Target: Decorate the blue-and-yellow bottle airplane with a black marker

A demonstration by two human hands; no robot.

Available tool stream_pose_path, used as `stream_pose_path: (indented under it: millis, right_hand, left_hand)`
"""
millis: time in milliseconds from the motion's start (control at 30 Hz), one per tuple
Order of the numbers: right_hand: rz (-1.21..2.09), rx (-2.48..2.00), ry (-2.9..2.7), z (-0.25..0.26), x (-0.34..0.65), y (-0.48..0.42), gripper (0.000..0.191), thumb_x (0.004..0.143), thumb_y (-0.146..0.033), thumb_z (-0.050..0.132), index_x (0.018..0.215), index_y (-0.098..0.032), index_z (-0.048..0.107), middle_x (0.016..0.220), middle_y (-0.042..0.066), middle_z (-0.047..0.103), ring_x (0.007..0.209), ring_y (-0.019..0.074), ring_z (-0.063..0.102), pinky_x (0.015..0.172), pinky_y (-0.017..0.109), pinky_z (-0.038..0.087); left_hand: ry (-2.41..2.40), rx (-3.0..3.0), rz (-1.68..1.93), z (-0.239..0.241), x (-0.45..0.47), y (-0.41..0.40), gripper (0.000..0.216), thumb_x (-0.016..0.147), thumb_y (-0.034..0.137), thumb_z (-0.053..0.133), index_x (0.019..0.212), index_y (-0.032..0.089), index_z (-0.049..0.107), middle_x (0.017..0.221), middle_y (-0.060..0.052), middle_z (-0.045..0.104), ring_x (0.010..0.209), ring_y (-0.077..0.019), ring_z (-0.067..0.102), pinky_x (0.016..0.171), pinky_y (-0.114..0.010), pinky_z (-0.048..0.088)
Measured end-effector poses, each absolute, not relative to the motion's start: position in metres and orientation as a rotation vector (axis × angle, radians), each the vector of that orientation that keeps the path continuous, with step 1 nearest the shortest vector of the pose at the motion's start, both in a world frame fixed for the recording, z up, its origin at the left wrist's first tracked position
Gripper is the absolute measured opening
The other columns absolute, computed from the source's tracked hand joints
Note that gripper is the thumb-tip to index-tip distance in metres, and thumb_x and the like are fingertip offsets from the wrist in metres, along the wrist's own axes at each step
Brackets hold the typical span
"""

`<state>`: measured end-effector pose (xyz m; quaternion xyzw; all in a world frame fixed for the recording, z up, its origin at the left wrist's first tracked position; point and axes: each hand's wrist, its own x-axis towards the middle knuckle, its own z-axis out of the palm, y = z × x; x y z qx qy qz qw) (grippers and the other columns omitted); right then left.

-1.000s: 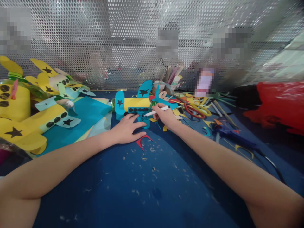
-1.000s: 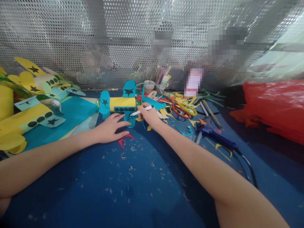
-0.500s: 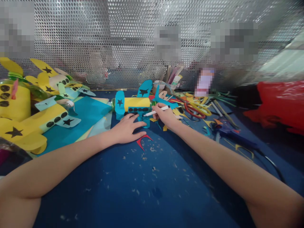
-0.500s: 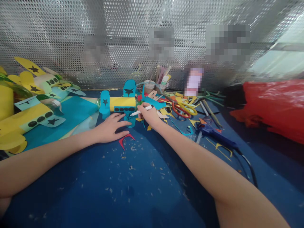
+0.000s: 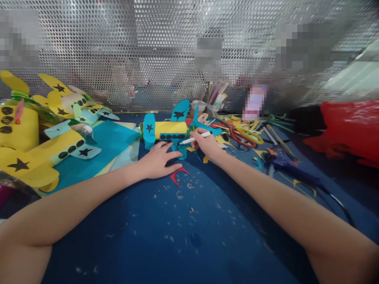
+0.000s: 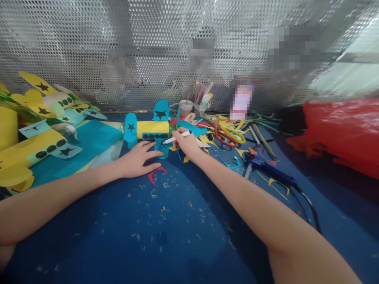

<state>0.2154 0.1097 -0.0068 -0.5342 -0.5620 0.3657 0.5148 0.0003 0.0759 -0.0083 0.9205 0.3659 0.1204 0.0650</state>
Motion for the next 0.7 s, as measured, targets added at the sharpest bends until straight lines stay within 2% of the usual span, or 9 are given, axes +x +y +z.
stream_pose_path:
  millis: [700]
  right_hand:
    - [0.889,-1.286,-1.36,-0.0052,0.2151,0.1091,0.028,0.084,-0.023,0.06,0.06,-0.023,0.046,0.04,-0.005,0.051,0.039,0.0083,0.042,0.043,0.021,0.035]
  left_hand:
    - [1.106,2.783,0.344,-0.0076,0.0005,0.0758,0.049,0.096,0.061,0.046,0.133,0.032,0.062,0.154,-0.008,0.046,0.144,-0.0366,0.034,0.116,-0.057,0.031]
